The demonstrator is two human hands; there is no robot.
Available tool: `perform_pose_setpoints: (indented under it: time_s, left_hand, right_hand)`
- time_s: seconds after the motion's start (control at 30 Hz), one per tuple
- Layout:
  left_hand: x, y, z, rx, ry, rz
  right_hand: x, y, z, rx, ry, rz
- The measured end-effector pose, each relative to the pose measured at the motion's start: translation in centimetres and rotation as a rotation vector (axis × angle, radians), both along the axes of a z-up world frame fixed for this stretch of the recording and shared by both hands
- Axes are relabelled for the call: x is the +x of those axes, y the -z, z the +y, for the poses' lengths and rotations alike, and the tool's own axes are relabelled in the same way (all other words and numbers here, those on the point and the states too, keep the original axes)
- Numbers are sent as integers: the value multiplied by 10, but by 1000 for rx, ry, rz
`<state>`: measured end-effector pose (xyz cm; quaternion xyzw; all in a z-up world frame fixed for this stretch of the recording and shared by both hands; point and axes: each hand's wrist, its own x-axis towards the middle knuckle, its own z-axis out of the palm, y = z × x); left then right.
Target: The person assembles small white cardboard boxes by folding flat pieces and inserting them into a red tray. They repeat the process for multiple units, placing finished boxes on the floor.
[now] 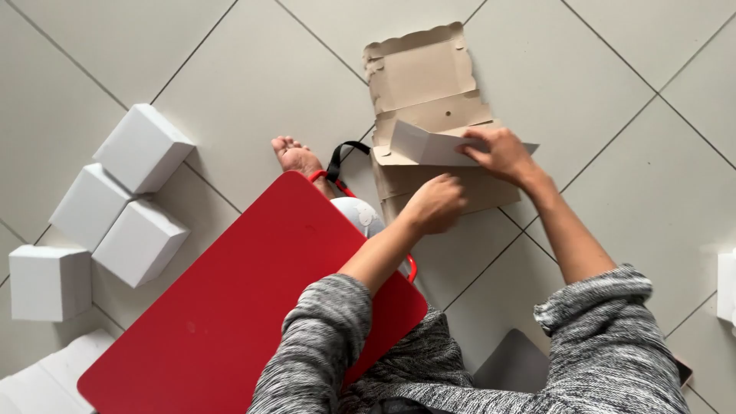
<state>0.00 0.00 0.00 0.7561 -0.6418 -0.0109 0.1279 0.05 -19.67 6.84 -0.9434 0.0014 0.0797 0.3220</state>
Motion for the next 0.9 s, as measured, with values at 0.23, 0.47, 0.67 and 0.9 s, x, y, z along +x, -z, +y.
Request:
perform_pose_setpoints:
  time_s: [0.23,0.47,0.67,0.9]
  left_hand:
    - [5,-67,8,1198,-490,435]
    - [30,-25,22,592,-464,613]
    - [80,-156,93,-653,-875,2094]
    - [60,-244,149,-537,-901,1916]
  right_hand:
    - [11,-72,3,-239,-121,-430]
    - [-25,-240,46,-299,-13,-948]
    - [-99,-298,122,-547,-215,-940]
    - [-146,-299,195,-690,-584,-842]
